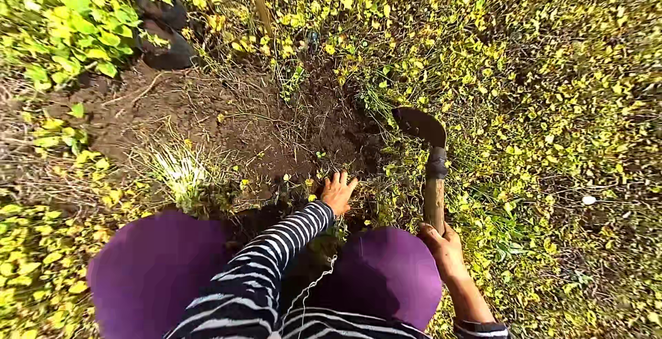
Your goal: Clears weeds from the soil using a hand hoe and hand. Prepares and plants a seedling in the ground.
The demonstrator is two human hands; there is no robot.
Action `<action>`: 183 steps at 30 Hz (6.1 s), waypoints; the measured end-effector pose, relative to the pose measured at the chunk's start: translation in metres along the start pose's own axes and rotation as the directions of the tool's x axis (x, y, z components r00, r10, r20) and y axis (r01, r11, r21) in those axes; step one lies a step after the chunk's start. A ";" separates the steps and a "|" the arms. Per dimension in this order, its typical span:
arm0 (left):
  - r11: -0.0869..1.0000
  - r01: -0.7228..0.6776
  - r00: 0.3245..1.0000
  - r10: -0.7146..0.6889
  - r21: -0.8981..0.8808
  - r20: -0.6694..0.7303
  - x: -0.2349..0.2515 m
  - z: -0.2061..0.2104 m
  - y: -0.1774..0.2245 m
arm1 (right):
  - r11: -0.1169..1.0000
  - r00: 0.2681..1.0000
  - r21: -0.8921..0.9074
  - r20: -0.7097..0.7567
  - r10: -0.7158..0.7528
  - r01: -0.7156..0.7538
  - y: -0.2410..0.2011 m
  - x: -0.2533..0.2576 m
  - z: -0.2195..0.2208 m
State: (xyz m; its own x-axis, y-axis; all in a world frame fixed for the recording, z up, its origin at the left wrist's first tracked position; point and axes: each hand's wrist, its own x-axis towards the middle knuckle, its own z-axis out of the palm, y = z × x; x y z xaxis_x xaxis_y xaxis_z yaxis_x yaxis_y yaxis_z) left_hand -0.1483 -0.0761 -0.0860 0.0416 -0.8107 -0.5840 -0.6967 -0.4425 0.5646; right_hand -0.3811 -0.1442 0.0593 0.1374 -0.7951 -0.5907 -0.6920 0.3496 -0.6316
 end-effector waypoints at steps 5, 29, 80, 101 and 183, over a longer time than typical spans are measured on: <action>0.984 -0.026 0.999 0.031 -0.177 0.030 -0.018 0.002 0.018 | 0.982 0.944 -0.149 0.291 0.154 -0.115 0.057 -0.063 -0.004; 0.949 0.252 0.934 -0.188 0.190 -0.303 0.071 -0.247 -0.088 | 0.805 0.953 -0.585 0.287 0.093 0.098 -0.039 0.053 0.070; 0.757 0.586 0.808 -0.518 0.290 -0.279 -0.159 -0.172 -0.275 | 0.775 0.944 -0.630 0.287 0.164 0.057 -0.065 0.080 0.129; 0.742 0.578 0.816 -0.526 0.340 -0.239 -0.144 -0.186 -0.279 | 0.720 0.337 0.153 0.934 0.120 -0.677 -0.019 0.168 0.138; 0.934 -0.039 0.886 -0.132 0.355 0.445 -0.118 -0.090 -0.120 | 0.961 0.907 -0.276 0.405 0.120 -0.004 0.008 0.005 0.010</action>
State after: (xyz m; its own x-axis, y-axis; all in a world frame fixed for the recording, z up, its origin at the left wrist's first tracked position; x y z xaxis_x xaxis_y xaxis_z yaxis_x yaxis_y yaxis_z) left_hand -0.0050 0.0380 -0.0330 -0.1898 -0.4892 -0.8512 -0.9066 -0.2454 0.3432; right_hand -0.3790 -0.1406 0.0463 0.3285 -0.4784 -0.8144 -0.8614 0.2019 -0.4661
